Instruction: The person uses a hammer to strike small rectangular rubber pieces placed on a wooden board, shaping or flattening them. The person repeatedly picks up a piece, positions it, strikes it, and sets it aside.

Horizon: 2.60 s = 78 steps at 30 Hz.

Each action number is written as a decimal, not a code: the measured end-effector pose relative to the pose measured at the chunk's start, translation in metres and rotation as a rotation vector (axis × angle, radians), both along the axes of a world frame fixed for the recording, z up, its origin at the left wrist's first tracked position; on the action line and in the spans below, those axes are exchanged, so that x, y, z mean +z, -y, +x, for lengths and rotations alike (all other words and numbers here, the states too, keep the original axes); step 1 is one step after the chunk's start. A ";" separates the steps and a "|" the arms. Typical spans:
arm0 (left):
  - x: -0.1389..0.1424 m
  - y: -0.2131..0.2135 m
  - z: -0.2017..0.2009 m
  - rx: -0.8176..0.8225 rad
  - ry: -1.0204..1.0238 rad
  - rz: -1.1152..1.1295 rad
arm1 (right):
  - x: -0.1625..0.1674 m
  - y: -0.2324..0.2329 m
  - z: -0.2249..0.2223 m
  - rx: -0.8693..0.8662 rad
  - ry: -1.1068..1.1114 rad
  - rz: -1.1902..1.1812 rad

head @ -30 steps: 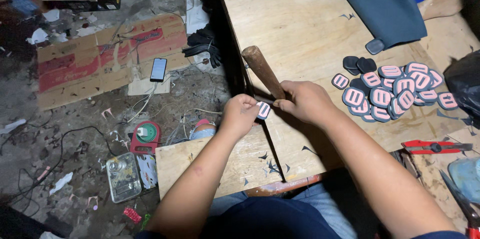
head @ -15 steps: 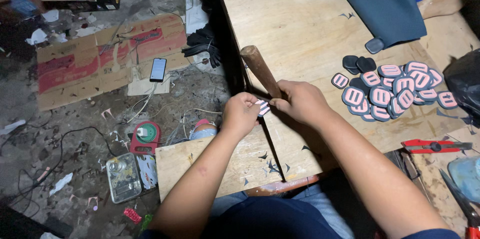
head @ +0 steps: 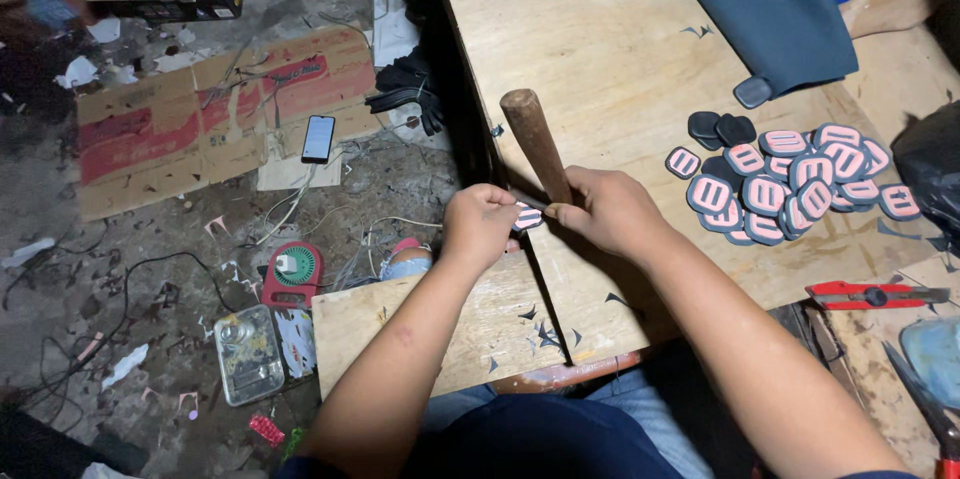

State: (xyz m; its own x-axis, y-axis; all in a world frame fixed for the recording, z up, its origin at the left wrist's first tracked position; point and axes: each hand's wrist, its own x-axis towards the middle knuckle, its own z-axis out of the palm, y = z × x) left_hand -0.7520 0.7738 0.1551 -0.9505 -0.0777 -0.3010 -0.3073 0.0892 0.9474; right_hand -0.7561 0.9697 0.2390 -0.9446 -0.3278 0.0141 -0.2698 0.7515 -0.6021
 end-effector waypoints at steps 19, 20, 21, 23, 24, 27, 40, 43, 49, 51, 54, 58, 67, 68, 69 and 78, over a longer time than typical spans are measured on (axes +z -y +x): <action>0.000 0.000 -0.001 -0.027 -0.082 0.028 | 0.006 -0.004 -0.008 0.036 -0.034 0.157; -0.002 -0.001 -0.002 -0.038 -0.084 0.032 | 0.005 -0.002 -0.009 0.033 -0.035 0.125; -0.004 -0.001 -0.001 -0.048 -0.081 0.036 | 0.003 0.002 -0.009 0.030 -0.032 0.092; -0.007 -0.002 -0.001 -0.050 -0.096 0.015 | 0.000 0.006 -0.009 0.019 -0.032 0.071; -0.008 -0.002 -0.001 -0.048 -0.106 0.003 | 0.000 0.006 -0.009 0.015 -0.038 0.081; -0.010 -0.001 -0.001 -0.043 -0.099 -0.001 | 0.003 0.001 -0.009 0.049 -0.021 0.113; 0.002 0.001 -0.003 -0.048 -0.086 -0.016 | 0.008 0.001 -0.009 0.045 -0.024 0.141; 0.004 0.002 -0.006 -0.017 -0.014 0.053 | 0.012 -0.003 -0.008 0.040 0.011 0.200; 0.004 0.002 -0.011 -0.048 0.011 0.063 | 0.011 0.006 -0.013 0.002 0.007 0.122; 0.003 0.001 -0.005 -0.059 -0.065 -0.088 | 0.008 0.005 -0.011 0.000 0.002 0.145; 0.002 0.001 -0.004 -0.016 -0.135 0.035 | 0.003 0.000 -0.004 0.016 -0.034 0.096; -0.003 0.004 -0.012 0.088 0.071 0.251 | -0.002 -0.003 0.002 0.017 -0.089 0.042; -0.025 -0.005 -0.008 0.077 0.020 0.237 | -0.008 0.000 0.003 -0.057 -0.051 0.080; -0.026 -0.006 -0.008 0.073 -0.007 0.224 | -0.007 0.001 0.000 -0.059 -0.044 0.071; -0.026 -0.007 -0.008 0.068 -0.035 0.210 | -0.007 0.003 -0.004 -0.063 -0.038 0.061; -0.015 -0.001 -0.011 0.060 -0.048 0.201 | 0.004 -0.004 -0.008 0.011 -0.022 0.122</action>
